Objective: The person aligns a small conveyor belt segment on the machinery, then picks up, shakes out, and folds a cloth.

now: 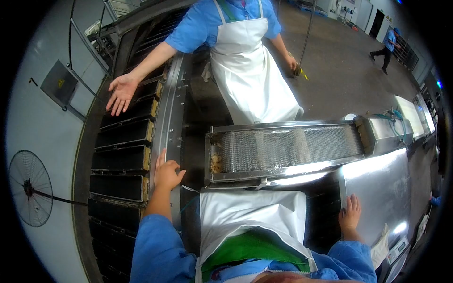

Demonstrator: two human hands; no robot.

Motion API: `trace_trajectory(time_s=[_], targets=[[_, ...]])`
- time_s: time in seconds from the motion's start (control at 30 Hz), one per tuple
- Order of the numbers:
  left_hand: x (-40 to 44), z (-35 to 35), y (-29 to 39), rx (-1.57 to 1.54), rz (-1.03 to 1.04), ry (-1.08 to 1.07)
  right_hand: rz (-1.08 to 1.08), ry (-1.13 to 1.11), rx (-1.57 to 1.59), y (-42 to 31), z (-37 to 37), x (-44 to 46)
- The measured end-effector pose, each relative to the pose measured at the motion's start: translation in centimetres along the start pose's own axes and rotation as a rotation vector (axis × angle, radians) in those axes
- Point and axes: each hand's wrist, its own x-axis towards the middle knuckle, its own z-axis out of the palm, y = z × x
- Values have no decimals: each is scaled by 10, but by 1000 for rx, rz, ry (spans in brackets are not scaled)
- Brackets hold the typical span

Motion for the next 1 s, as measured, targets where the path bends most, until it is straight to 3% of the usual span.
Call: trace_trajectory(time_s=[1.0], targets=[[1, 7, -5, -16, -33, -11, 1, -16, 2, 3, 3, 0]])
